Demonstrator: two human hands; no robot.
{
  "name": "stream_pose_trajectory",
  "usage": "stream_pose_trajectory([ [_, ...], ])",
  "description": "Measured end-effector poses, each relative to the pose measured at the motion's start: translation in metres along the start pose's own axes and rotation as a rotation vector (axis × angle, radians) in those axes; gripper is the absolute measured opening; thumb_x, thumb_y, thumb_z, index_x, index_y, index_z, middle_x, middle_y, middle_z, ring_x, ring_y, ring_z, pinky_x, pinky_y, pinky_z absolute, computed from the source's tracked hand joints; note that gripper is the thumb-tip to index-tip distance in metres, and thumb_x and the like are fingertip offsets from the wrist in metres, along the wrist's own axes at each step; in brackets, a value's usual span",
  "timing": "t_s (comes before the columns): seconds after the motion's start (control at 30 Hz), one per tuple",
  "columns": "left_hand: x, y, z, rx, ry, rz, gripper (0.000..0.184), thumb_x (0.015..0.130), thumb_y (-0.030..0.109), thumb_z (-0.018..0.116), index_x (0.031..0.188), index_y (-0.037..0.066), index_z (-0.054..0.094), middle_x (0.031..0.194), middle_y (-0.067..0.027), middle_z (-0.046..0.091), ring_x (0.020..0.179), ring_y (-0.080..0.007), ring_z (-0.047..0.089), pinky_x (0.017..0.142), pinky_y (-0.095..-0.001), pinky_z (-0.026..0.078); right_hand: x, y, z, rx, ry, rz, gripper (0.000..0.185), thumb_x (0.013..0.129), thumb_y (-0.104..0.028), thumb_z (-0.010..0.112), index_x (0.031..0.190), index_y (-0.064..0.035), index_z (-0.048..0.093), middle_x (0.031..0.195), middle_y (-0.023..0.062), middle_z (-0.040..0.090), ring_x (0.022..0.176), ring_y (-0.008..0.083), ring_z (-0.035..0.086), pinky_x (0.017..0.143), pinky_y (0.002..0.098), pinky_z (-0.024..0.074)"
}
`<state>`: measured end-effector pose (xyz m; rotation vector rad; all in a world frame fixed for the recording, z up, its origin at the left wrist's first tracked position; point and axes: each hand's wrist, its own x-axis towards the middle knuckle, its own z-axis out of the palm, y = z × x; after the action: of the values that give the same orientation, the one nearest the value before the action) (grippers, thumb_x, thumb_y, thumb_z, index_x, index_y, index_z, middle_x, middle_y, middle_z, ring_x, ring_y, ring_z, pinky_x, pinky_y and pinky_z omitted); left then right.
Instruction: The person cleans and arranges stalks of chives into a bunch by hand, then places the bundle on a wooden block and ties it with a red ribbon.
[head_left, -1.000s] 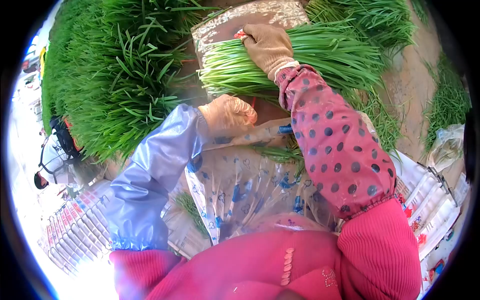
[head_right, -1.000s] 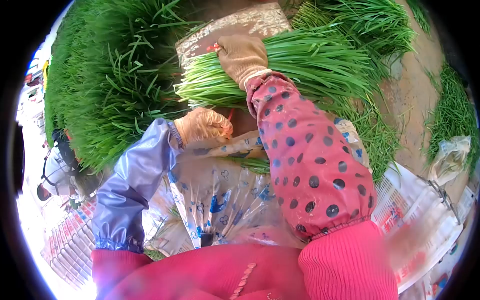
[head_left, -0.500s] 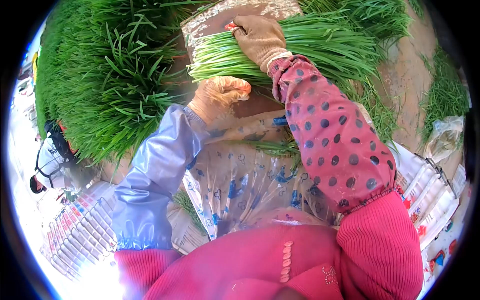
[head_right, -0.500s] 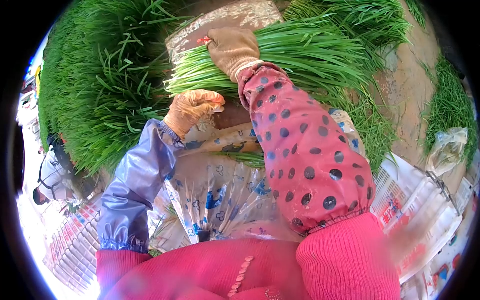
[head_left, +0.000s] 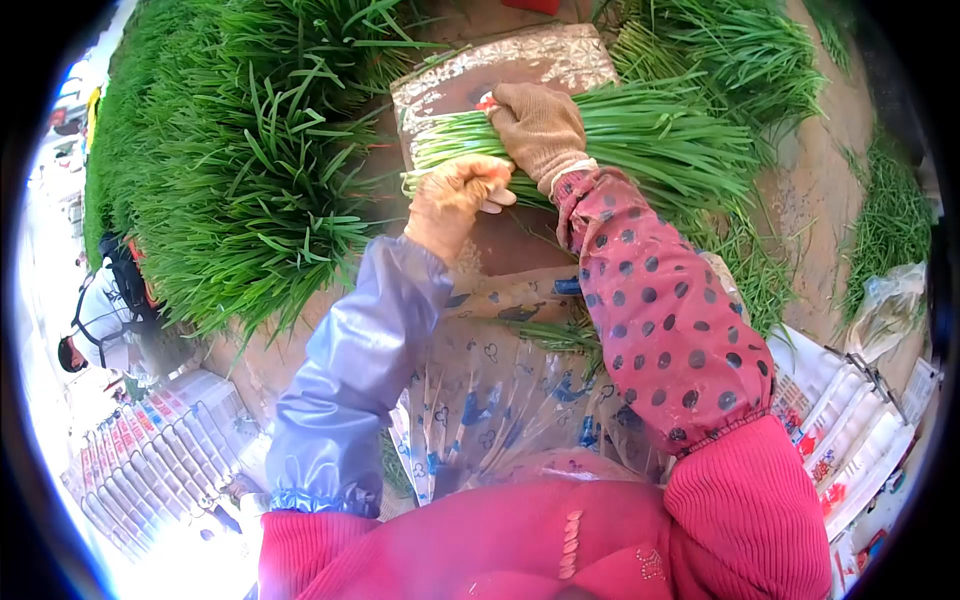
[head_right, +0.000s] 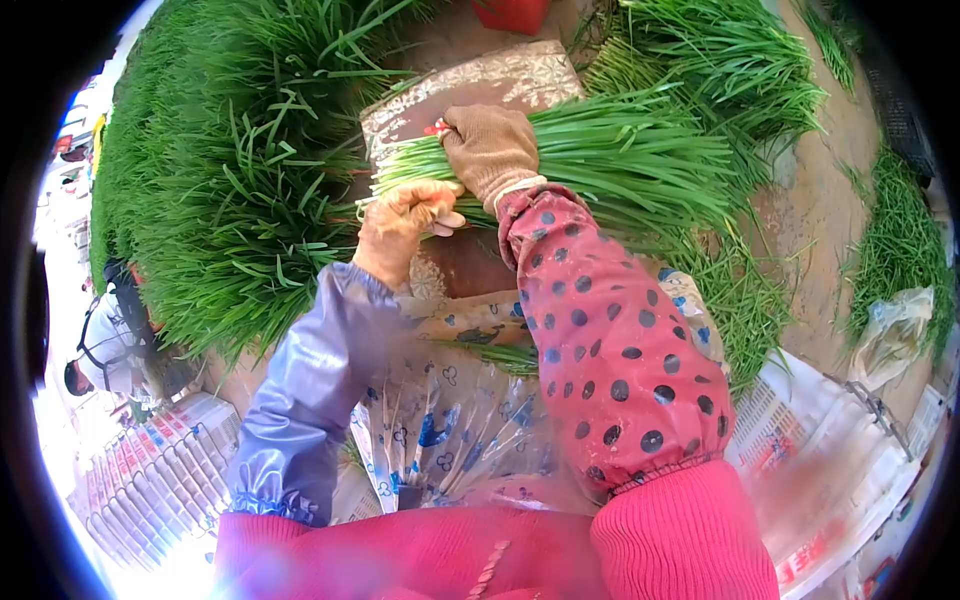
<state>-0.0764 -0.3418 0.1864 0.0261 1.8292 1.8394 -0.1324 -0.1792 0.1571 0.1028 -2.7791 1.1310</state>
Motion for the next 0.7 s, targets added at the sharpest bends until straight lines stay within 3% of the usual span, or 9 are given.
stream_pose_trajectory([
  [0.07, 0.010, 0.001, 0.001, -0.177, 0.174, -0.174, 0.011, 0.092, 0.014, 0.062, 0.098, 0.006, 0.065, 0.095, -0.0102, 0.070, 0.075, -0.0170, 0.069, 0.065, -0.0272, 0.057, 0.001, -0.004, -0.005, 0.011, -0.019, 0.008, 0.022, 0.084, -0.031, 0.057, 0.086, -0.0112, 0.067, 0.086, 0.0126, 0.067, 0.087, 0.0337, 0.063, 0.077, 0.0458, 0.0472],
  [0.23, 0.020, 0.000, 0.003, -0.188, 0.264, -0.234, 0.009, 0.090, 0.014, 0.063, 0.096, 0.008, 0.065, 0.092, -0.0074, 0.069, 0.074, -0.0172, 0.069, 0.063, -0.0286, 0.057, 0.000, -0.021, -0.019, -0.013, -0.188, 0.231, 0.020, 0.083, -0.028, 0.061, 0.091, -0.0112, 0.068, 0.089, 0.0154, 0.066, 0.089, 0.0357, 0.062, 0.078, 0.0433, 0.0474],
  [0.3, 0.023, -0.005, 0.002, -0.235, 0.286, -0.264, 0.009, 0.091, 0.013, 0.062, 0.097, 0.006, 0.065, 0.091, -0.0055, 0.068, 0.073, -0.0181, 0.068, 0.061, -0.0292, 0.057, -0.012, -0.028, -0.019, -0.132, -0.129, 0.156, 0.017, 0.078, -0.024, 0.062, 0.084, -0.0079, 0.066, 0.085, 0.0138, 0.066, 0.086, 0.0351, 0.062, 0.076, 0.0446, 0.0470],
  [0.37, 0.019, -0.011, 0.005, -0.274, 0.296, -0.248, 0.013, 0.090, 0.010, 0.063, 0.101, 0.004, 0.063, 0.090, -0.0056, 0.068, 0.073, -0.0193, 0.068, 0.062, -0.0295, 0.058, -0.028, -0.018, -0.007, -0.059, 0.155, -0.043, 0.012, 0.079, -0.022, 0.063, 0.078, -0.0103, 0.068, 0.078, 0.0101, 0.066, 0.083, 0.0320, 0.063, 0.077, 0.0424, 0.0473],
  [0.43, 0.013, -0.013, 0.009, -0.365, 0.257, -0.137, 0.020, 0.088, 0.006, 0.064, 0.107, 0.002, 0.060, 0.089, -0.0077, 0.068, 0.072, -0.0211, 0.069, 0.063, -0.0294, 0.058, -0.029, -0.004, -0.002, 0.014, 0.179, -0.106, 0.010, 0.078, -0.020, 0.065, 0.076, -0.0101, 0.066, 0.077, 0.0090, 0.064, 0.082, 0.0308, 0.062, 0.076, 0.0422, 0.0469],
  [0.5, 0.013, -0.008, 0.008, -0.383, 0.231, -0.156, 0.030, 0.086, 0.001, 0.066, 0.114, 0.002, 0.056, 0.090, -0.0110, 0.069, 0.071, -0.0218, 0.069, 0.064, -0.0296, 0.058, -0.028, 0.001, 0.001, 0.082, 0.200, -0.163, 0.009, 0.077, -0.019, 0.066, 0.075, -0.0099, 0.064, 0.076, 0.0078, 0.063, 0.081, 0.0297, 0.061, 0.076, 0.0419, 0.0465],
  [0.57, 0.016, -0.003, 0.009, -0.346, 0.234, -0.172, 0.046, 0.083, -0.002, 0.067, 0.126, 0.004, 0.049, 0.090, -0.0128, 0.068, 0.071, -0.0219, 0.069, 0.064, -0.0301, 0.059, -0.022, 0.005, 0.000, 0.121, 0.154, -0.158, 0.010, 0.077, -0.018, 0.067, 0.077, -0.0087, 0.063, 0.079, 0.0075, 0.063, 0.084, 0.0293, 0.061, 0.076, 0.0416, 0.0464],
  [0.6, 0.015, -0.005, 0.009, -0.361, 0.232, -0.108, 0.066, 0.081, -0.003, 0.068, 0.138, 0.007, 0.038, 0.089, -0.0126, 0.068, 0.069, -0.0213, 0.069, 0.063, -0.0294, 0.058, -0.021, 0.006, -0.001, 0.121, 0.116, -0.155, 0.010, 0.076, -0.018, 0.067, 0.077, -0.0080, 0.064, 0.079, 0.0078, 0.063, 0.084, 0.0297, 0.061, 0.076, 0.0417, 0.0464],
  [0.7, 0.018, -0.003, 0.015, -0.271, 0.314, -0.077, 0.072, 0.079, -0.002, 0.072, 0.141, 0.013, 0.038, 0.091, -0.0122, 0.069, 0.070, -0.0206, 0.070, 0.063, -0.0301, 0.059, -0.020, 0.011, -0.002, 0.167, 0.093, -0.176, 0.011, 0.076, -0.018, 0.067, 0.078, -0.0073, 0.064, 0.080, 0.0085, 0.063, 0.085, 0.0303, 0.061, 0.076, 0.0417, 0.0465],
])
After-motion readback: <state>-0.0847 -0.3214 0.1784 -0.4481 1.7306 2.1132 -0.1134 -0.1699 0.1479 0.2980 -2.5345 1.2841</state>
